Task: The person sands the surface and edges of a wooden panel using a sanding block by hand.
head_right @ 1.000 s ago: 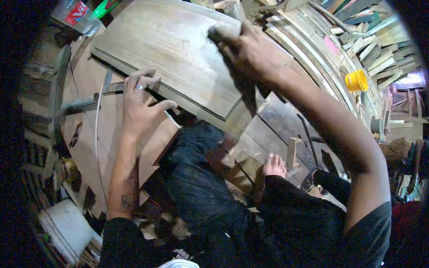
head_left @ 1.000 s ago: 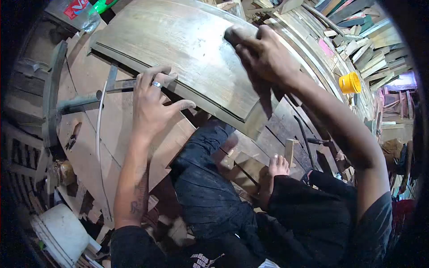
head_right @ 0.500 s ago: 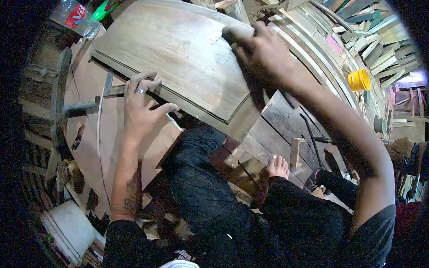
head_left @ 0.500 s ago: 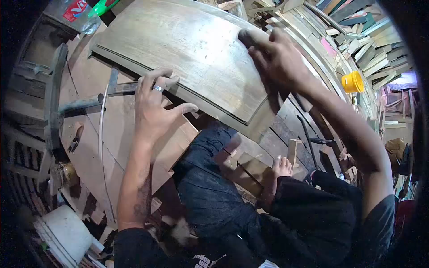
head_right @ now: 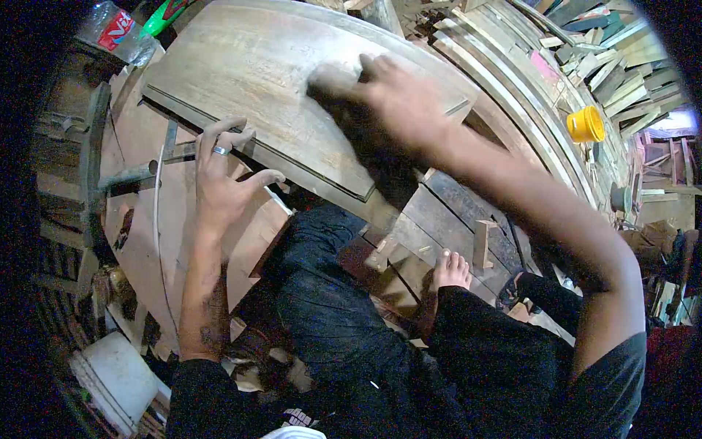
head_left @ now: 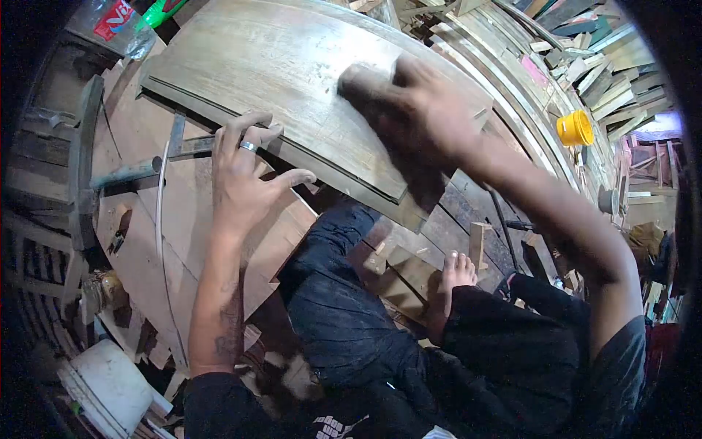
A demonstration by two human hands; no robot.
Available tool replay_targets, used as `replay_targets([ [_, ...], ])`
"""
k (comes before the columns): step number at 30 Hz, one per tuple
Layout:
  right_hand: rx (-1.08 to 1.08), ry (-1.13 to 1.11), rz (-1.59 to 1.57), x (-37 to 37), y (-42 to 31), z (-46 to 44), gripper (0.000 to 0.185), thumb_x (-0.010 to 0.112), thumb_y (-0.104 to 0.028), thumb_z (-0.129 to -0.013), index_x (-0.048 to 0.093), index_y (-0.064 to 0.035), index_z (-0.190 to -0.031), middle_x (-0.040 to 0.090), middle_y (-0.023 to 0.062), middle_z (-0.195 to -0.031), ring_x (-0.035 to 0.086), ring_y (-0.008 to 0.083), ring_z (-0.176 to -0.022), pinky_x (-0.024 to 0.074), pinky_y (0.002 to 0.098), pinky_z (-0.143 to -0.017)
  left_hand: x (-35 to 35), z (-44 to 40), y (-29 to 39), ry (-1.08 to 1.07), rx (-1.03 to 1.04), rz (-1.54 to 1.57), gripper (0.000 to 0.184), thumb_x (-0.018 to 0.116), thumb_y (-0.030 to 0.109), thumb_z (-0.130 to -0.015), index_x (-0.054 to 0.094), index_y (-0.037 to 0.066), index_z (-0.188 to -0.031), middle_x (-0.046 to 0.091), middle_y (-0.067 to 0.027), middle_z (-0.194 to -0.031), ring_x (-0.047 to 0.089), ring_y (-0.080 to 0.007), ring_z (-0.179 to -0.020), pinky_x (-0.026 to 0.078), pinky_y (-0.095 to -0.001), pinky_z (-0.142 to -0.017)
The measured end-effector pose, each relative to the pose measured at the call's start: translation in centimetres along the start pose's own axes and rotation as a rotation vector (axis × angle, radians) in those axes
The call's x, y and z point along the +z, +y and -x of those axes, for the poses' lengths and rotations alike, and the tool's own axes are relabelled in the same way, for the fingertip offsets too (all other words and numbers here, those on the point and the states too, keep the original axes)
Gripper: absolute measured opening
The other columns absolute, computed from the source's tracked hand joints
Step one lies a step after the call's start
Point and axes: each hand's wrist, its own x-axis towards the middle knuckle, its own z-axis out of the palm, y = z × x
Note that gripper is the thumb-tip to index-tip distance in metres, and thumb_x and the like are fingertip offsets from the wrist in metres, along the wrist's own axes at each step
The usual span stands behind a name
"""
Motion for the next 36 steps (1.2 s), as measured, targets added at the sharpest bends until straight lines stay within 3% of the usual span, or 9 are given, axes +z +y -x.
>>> replay_targets([
  [4, -0.378, 0.201, 0.063, 2.3, -1.9, 0.6, 0.057, 0.071, -0.029, -0.094, 0.064, -0.0360, -0.150, 0.059, 0.0128, -0.108, 0.060, 0.0302, -0.098, 0.0576, 0.0420, -0.083, 0.0, 0.1, 0.2, -0.009, 0.010, -0.018, 0.069, 0.099, 0.039, -0.064, 0.069, 0.005, -0.117, 0.060, -0.0082, -0.137, 0.056, -0.0338, -0.125, 0.048, -0.0485, -0.107],
  [11, 0.210, 0.053, 0.047, -1.6, 0.0, -1.5, 0.043, 0.065, -0.035, -0.102, 0.065, -0.0330, -0.145, 0.064, 0.0221, -0.113, 0.067, 0.0406, -0.103, 0.0594, 0.0478, -0.088, -0.2, 0.0, 0.5, -0.002, 0.009, -0.023, 0.067, 0.099, 0.037, -0.066, 0.070, 0.003, -0.116, 0.060, -0.0076, -0.138, 0.055, -0.0328, -0.126, 0.049, -0.0466, -0.108],
  [16, -0.439, 0.163, 0.027, 1.9, -3.8, 1.8, 0.078, 0.075, -0.019, -0.081, 0.058, -0.0330, -0.156, 0.058, 0.0133, -0.108, 0.058, 0.0297, -0.096, 0.0582, 0.0439, -0.080, 0.2, 0.1, -0.1, -0.021, -0.011, -0.020, 0.067, 0.099, 0.037, -0.065, 0.070, 0.004, -0.116, 0.060, -0.0082, -0.138, 0.055, -0.0339, -0.126, 0.047, -0.0484, -0.110],
  [18, -0.420, 0.227, -0.002, 1.7, -0.3, 0.4, 0.056, 0.067, -0.031, -0.098, 0.060, -0.0317, -0.154, 0.059, 0.0162, -0.112, 0.062, 0.0342, -0.098, 0.0588, 0.0457, -0.083, -0.1, -0.1, 0.1, 0.002, 0.044, -0.026, 0.067, 0.098, 0.038, -0.066, 0.071, 0.004, -0.117, 0.061, -0.0085, -0.137, 0.055, -0.0344, -0.126, 0.046, -0.0486, -0.109],
  [20, 0.162, -0.030, -0.007, -1.9, 0.3, -1.0, 0.046, 0.065, -0.026, -0.098, 0.067, -0.0335, -0.144, 0.064, 0.0176, -0.118, 0.066, 0.0375, -0.106, 0.0592, 0.0457, -0.092, -0.4, -0.1, 0.3, 0.005, 0.050, -0.058, 0.066, 0.097, 0.040, -0.067, 0.071, 0.004, -0.117, 0.061, -0.0082, -0.136, 0.056, -0.0341, -0.125, 0.047, -0.0480, -0.107],
  [22, 0.157, 0.208, 0.179, 0.0, 4.0, -2.0, 0.035, 0.064, -0.037, -0.104, 0.072, -0.0308, -0.137, 0.066, 0.0190, -0.112, 0.067, 0.0400, -0.102, 0.0590, 0.0471, -0.090, -0.3, -0.1, 0.3, -0.002, 0.037, -0.038, 0.066, 0.098, 0.037, -0.067, 0.071, 0.004, -0.117, 0.061, -0.0079, -0.136, 0.056, -0.0338, -0.123, 0.049, -0.0475, -0.106],
  [28, -0.345, -0.011, 0.020, 0.6, -5.4, 2.6, 0.076, 0.063, -0.013, -0.088, 0.052, -0.0403, -0.158, 0.060, 0.0144, -0.131, 0.060, 0.0331, -0.124, 0.0523, 0.0444, -0.103, 0.1, -0.1, 0.1, 0.014, 0.030, 0.001, 0.068, 0.100, 0.035, -0.063, 0.070, 0.005, -0.115, 0.061, -0.0075, -0.136, 0.056, -0.0345, -0.125, 0.050, -0.0475, -0.106],
  [34, 0.189, 0.107, 0.195, 0.1, 4.2, -1.2, 0.054, 0.071, -0.032, -0.094, 0.066, -0.0324, -0.147, 0.062, 0.0222, -0.120, 0.061, 0.0359, -0.113, 0.0537, 0.0476, -0.098, -0.5, -0.2, 0.9, -0.005, -0.007, -0.023, 0.069, 0.099, 0.038, -0.064, 0.071, 0.005, -0.117, 0.062, -0.0084, -0.134, 0.056, -0.0335, -0.121, 0.049, -0.0468, -0.105],
  [36, -0.002, 0.254, 0.241, 0.6, 4.5, -1.2, 0.045, 0.071, -0.034, -0.098, 0.072, -0.0261, -0.142, 0.057, 0.0120, -0.100, 0.059, 0.0321, -0.100, 0.0501, 0.0452, -0.087, -0.5, -0.3, 0.4, 0.007, 0.011, -0.031, 0.069, 0.099, 0.038, -0.065, 0.071, 0.005, -0.119, 0.062, -0.0083, -0.135, 0.056, -0.0333, -0.119, 0.049, -0.0468, -0.105],
])
